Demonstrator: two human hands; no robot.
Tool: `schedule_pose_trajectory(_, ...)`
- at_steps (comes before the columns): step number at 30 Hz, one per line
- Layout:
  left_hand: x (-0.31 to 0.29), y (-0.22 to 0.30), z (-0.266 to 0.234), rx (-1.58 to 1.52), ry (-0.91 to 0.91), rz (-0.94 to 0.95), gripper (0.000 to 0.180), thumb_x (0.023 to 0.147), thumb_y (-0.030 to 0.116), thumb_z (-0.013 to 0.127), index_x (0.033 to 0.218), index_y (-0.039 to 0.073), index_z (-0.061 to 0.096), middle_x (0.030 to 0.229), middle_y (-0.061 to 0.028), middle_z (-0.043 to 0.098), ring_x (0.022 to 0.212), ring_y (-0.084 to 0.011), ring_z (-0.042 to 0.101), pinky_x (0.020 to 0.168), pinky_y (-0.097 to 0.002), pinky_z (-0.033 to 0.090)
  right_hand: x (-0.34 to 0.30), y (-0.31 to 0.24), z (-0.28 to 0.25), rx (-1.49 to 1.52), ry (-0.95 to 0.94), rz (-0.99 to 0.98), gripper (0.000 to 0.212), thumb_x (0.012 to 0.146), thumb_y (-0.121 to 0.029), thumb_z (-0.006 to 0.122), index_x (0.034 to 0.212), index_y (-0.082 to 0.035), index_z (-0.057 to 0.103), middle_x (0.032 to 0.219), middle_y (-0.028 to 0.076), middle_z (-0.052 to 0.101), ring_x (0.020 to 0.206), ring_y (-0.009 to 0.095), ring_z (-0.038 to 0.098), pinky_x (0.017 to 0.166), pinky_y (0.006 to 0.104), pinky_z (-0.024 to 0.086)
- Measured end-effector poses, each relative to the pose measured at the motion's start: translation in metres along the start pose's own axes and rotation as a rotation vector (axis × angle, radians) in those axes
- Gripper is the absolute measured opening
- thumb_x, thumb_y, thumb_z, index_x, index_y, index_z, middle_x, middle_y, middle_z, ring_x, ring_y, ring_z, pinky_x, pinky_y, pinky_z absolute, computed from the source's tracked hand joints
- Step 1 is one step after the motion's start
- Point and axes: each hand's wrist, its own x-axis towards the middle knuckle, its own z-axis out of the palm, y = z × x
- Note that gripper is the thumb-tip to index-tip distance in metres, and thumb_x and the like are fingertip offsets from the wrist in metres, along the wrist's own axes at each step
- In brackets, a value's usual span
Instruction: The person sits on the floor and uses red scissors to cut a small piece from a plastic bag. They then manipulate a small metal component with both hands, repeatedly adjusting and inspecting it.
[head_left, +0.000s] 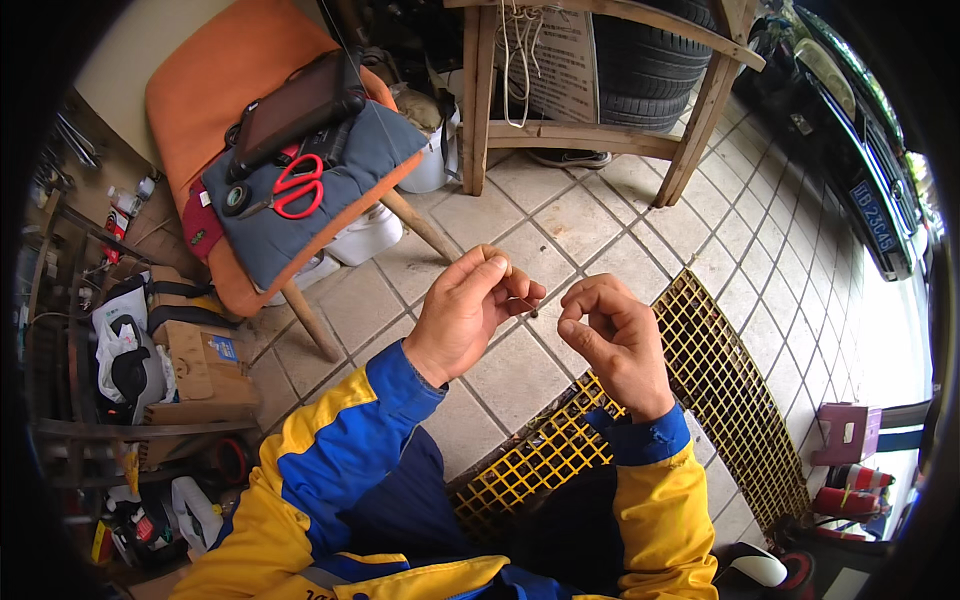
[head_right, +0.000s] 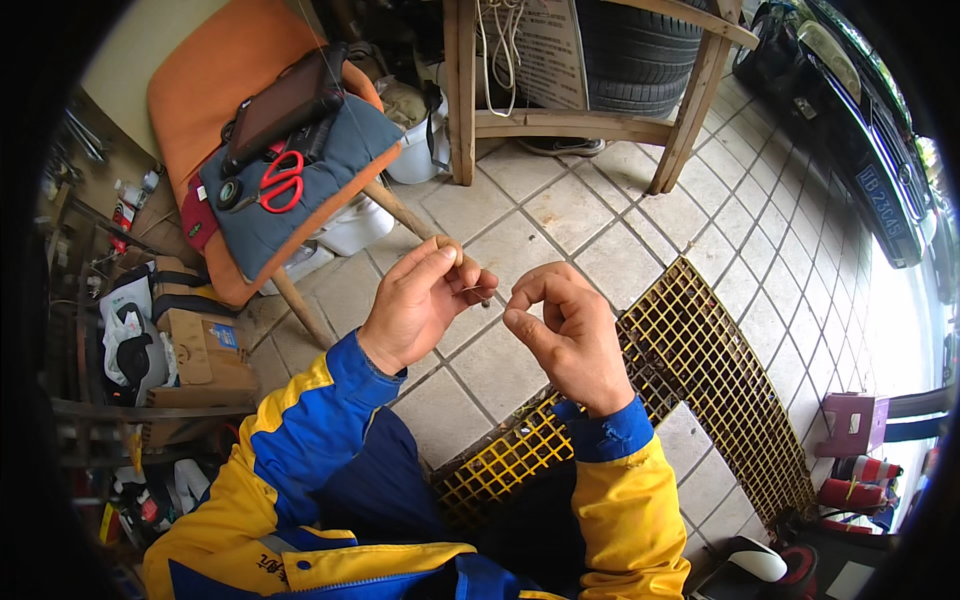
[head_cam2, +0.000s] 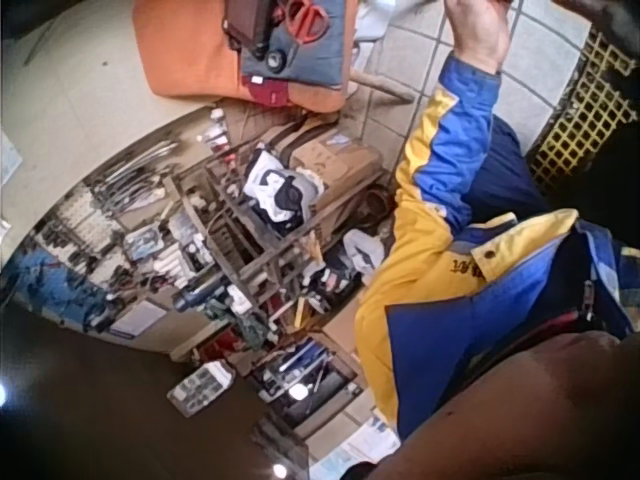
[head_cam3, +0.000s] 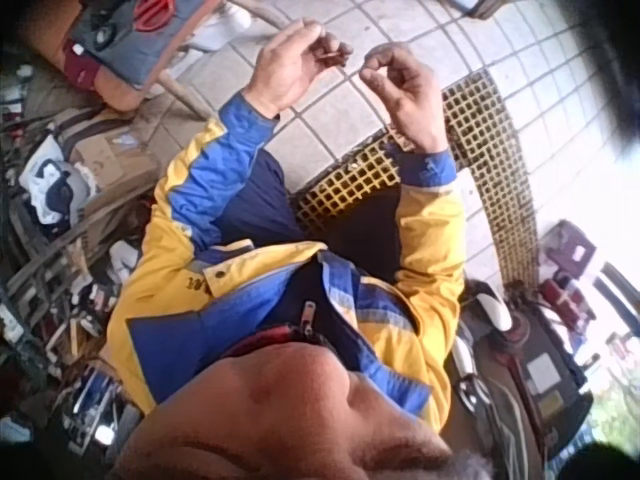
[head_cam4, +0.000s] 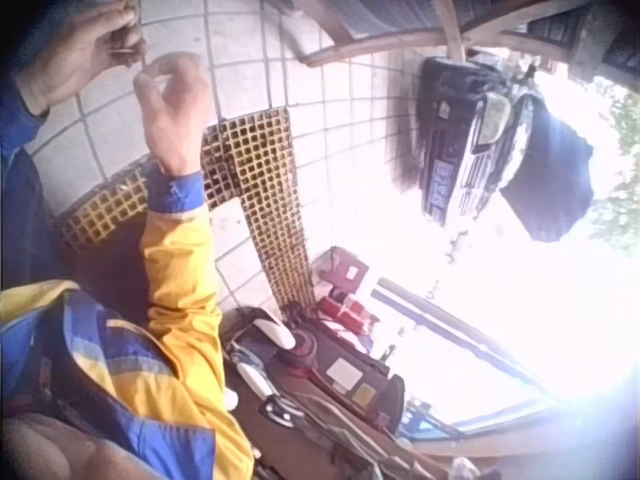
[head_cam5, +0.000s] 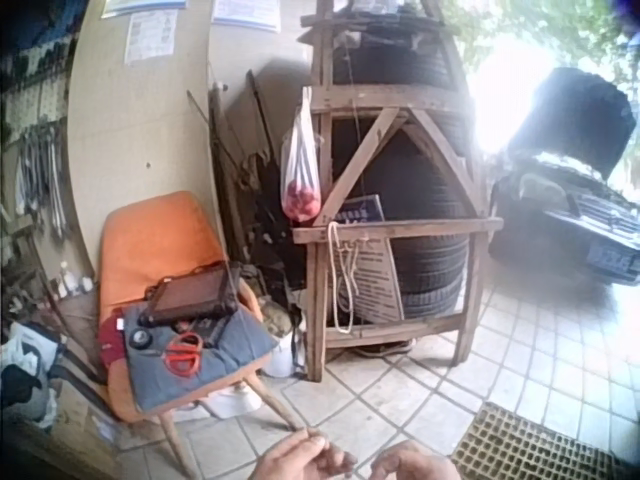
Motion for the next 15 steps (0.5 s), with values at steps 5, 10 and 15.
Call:
schedule_pose_trajectory(5,0.003,-0.003,0.006,-0.034,-0.042,-0.032,0.017,0.111,0.027,0.051,0.105,0.012,0.057,0.098,-0.0050,0.065,0.105,-0.0223,0.067,0.094,-0.0416,0.053,0.003,-0.004,0.001,0.257,-0.049,0.029,0.006,0.097,-0.001,0.072,0.098,0.001,0.067,0.098,0.003,0.069,0.090,0.010,0.064,0.084,0.0246,0.052)
schedule_pose_trajectory(10,0.005,-0.008,0.016,-0.069,-0.059,-0.067,0.017,0.113,0.025,0.048,0.108,0.010,0.057,0.094,-0.0049,0.064,0.092,-0.0193,0.066,0.088,-0.0395,0.057,0.012,-0.010,0.000,0.409,-0.058,0.095,0.008,0.100,-0.004,0.070,0.099,0.001,0.064,0.092,0.006,0.072,0.088,0.012,0.066,0.084,0.0265,0.054)
schedule_pose_trajectory(15,0.009,-0.010,0.025,-0.009,0.000,0.012,0.019,0.114,0.024,0.048,0.106,0.008,0.055,0.087,-0.0023,0.057,0.077,-0.0151,0.064,0.071,-0.0340,0.060,0.028,-0.012,-0.001,0.397,-0.117,0.174,0.007,0.102,-0.006,0.066,0.101,0.000,0.063,0.091,0.006,0.071,0.082,0.012,0.065,0.078,0.0269,0.052)
